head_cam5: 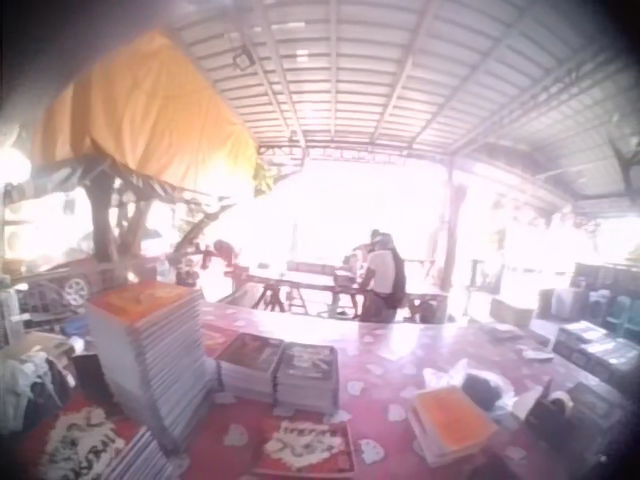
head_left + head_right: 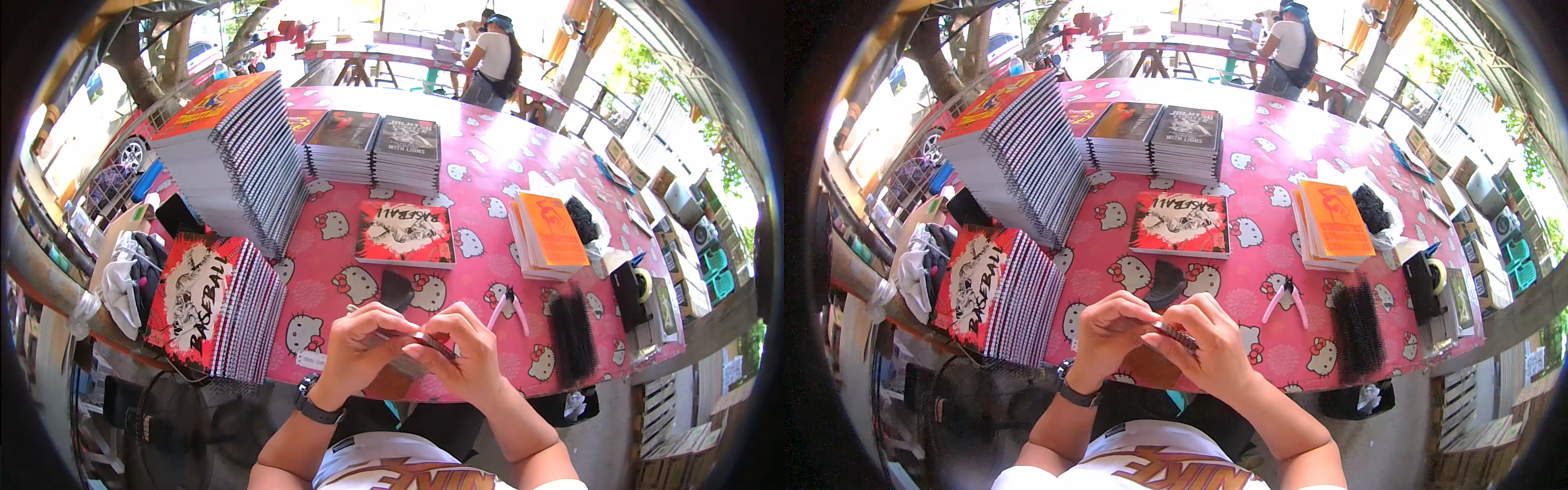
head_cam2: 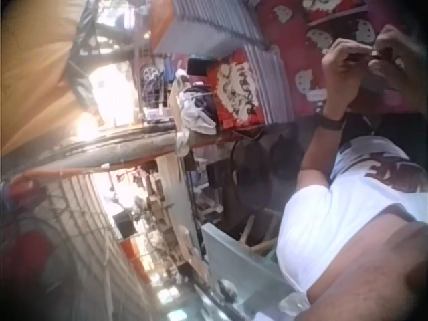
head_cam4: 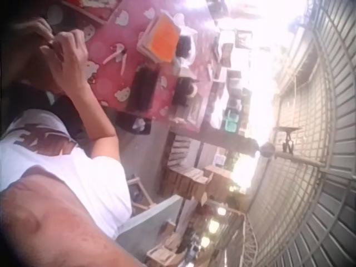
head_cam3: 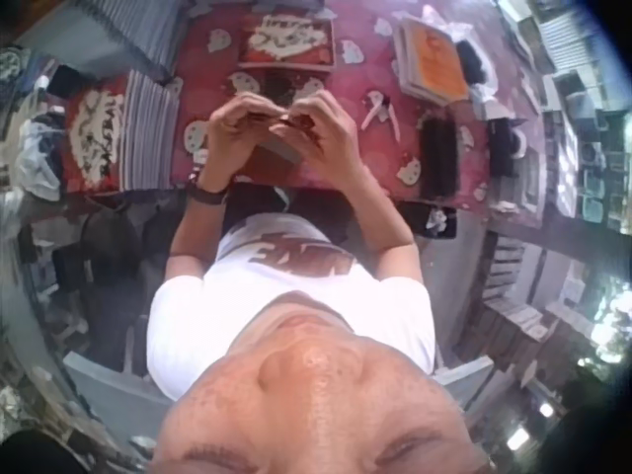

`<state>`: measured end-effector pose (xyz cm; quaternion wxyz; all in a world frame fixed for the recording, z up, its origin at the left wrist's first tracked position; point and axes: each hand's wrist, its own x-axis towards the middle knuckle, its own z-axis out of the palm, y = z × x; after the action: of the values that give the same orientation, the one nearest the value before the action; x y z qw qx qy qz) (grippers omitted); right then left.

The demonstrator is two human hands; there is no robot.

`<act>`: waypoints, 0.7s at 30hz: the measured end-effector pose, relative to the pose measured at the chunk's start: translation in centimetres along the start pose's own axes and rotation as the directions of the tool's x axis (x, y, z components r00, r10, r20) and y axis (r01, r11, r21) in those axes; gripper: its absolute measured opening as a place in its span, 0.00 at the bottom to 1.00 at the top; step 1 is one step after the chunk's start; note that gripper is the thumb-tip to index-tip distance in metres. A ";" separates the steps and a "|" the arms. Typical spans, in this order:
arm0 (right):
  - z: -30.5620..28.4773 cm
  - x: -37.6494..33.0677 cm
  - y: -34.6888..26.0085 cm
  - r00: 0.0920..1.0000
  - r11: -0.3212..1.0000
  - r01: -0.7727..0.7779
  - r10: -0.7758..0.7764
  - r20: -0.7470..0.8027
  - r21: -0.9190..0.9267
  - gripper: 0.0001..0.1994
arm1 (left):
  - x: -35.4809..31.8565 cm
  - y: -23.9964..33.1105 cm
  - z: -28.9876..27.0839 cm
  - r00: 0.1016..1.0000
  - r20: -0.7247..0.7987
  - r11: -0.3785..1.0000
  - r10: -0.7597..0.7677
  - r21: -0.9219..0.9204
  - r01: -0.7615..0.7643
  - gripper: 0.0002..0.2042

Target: The person threads a plastic spiral through the punched holes of a stack of papers to bind a book, then bends the ends of the spiral with a tool.

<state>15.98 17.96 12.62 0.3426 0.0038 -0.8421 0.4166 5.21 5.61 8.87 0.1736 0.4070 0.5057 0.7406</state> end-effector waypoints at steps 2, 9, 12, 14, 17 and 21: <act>-0.2 0.8 0.2 0.988 0.980 0.142 -0.131 0.085 -0.139 0.10 | -0.2 0.2 0.2 0.999 -0.037 1.000 0.016 -0.009 -0.017 0.08; 0.7 0.3 -0.4 0.990 0.964 0.142 -0.132 0.058 -0.227 0.08 | -0.9 -0.1 0.3 0.991 -0.085 0.986 0.102 0.142 -0.089 0.08; 0.9 0.4 -0.6 0.984 0.954 0.167 -0.147 0.097 -0.249 0.08 | -1.2 0.1 0.2 0.995 -0.088 0.986 0.041 0.162 -0.026 0.10; 0.9 0.3 -0.7 0.981 0.949 0.183 -0.162 0.102 -0.255 0.07 | -0.7 0.6 -0.3 0.986 -0.029 0.935 0.164 0.323 -0.146 0.10; 0.1 0.7 -1.7 0.969 0.952 0.192 -0.146 0.200 -0.237 0.17 | -0.9 2.0 -1.5 0.955 0.090 0.791 0.283 0.541 -0.286 0.11; -2.8 2.6 -0.7 0.944 0.930 0.201 -0.268 -0.194 -0.307 0.41 | -3.0 5.7 -6.9 0.719 -0.489 0.735 0.494 0.677 -0.044 0.10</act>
<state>15.86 20.22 15.77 0.4835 0.0070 -0.8402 0.2455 2.57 -3.04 11.54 -0.2713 0.2354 0.6785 0.6408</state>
